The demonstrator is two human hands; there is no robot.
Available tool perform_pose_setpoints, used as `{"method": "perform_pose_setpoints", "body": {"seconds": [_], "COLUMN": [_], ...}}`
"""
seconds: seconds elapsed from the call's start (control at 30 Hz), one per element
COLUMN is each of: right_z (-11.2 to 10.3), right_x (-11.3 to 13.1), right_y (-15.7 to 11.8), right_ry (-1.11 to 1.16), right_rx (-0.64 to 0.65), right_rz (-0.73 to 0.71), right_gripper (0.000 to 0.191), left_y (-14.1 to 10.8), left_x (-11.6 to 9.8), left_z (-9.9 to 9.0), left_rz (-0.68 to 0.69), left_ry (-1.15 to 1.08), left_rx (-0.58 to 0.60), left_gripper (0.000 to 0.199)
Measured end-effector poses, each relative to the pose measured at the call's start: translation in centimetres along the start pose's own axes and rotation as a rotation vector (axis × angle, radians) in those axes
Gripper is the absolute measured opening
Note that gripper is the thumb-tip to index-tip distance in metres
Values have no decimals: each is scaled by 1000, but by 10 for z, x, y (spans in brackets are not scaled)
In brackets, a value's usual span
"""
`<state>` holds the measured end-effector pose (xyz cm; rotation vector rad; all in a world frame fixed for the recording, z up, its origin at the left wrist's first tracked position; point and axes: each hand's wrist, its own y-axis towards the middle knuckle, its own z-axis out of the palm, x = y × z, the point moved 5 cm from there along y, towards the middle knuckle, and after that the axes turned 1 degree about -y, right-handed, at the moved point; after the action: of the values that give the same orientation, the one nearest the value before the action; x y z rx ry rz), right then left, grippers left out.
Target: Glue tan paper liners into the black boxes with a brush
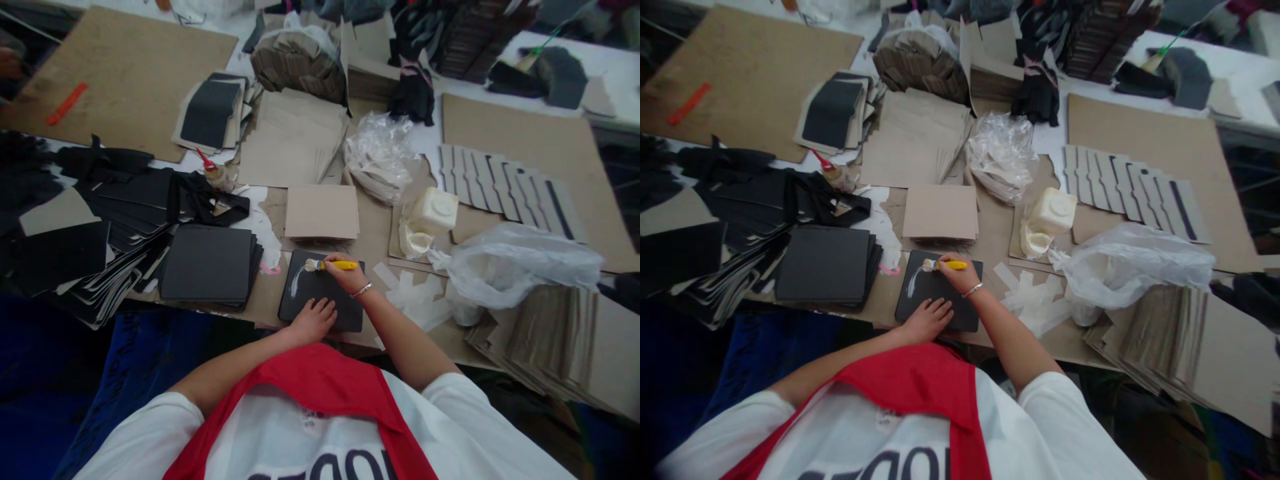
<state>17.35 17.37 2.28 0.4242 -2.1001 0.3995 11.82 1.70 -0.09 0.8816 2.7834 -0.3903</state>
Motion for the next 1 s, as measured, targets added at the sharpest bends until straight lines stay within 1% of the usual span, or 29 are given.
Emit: {"method": "perform_pose_setpoints", "body": {"seconds": [0.1, 0.17, 0.23, 0.27, 0.33, 0.37, 0.43, 0.5, 0.53, 0.6, 0.63, 0.7, 0.77, 0.8, 0.83, 0.87, 0.9, 1.0], "right_z": [-37, -62, -79, -84, -85, -83, -76, -77, -82, -100, -109, -123, -124, -119, -109, -97, -82, -36], "right_x": [-22, -36, -45, -47, -49, -49, -45, -36, -32, -24, -21, -13, -2, 5, 12, 19, 25, 41], "right_y": [-15, -31, -51, -62, -84, -95, -112, -119, -117, -101, -87, -49, -1, 24, 49, 72, 94, 143], "right_ry": [-52, -88, -124, -140, -156, -153, -135, -105, -81, -6, 40, 131, 202, 231, 252, 263, 262, 177], "right_rx": [-105, -186, -243, -255, -237, -200, -85, -3, -9, -108, -177, -298, -352, -356, -323, -286, -233, 31], "right_rz": [128, 209, 244, 251, 267, 277, 297, 298, 302, 315, 313, 287, 225, 195, 167, 143, 123, 64], "right_gripper": [20, 21, 22, 22, 22, 22, 21, 19, 19, 22, 26, 32, 34, 34, 34, 34, 32, 23], "left_y": [1, 2, 3, 3, 4, 4, 4, 5, 7, 15, 23, 42, 66, 78, 90, 101, 111, 129], "left_x": [1, 1, 2, 1, 0, -1, -2, 0, 2, 12, 20, 42, 69, 82, 94, 105, 115, 133], "left_z": [-2, -2, -2, -1, 0, 0, -2, -8, -13, -28, -37, -60, -81, -90, -95, -97, -97, -88], "left_rz": [6, 3, 5, 10, 22, 24, 22, 11, 8, 3, 1, -18, -65, -102, -149, -199, -248, -350], "left_ry": [-2, 0, 7, 10, 9, 6, -5, -31, -59, -147, -190, -234, -197, -160, -123, -89, -64, -40], "left_rx": [16, 29, 37, 40, 50, 57, 73, 90, 98, 83, 50, -79, -236, -293, -323, -320, -293, -173], "left_gripper": [40, 40, 41, 41, 41, 41, 40, 40, 40, 39, 37, 33, 33, 36, 40, 46, 52, 63]}}
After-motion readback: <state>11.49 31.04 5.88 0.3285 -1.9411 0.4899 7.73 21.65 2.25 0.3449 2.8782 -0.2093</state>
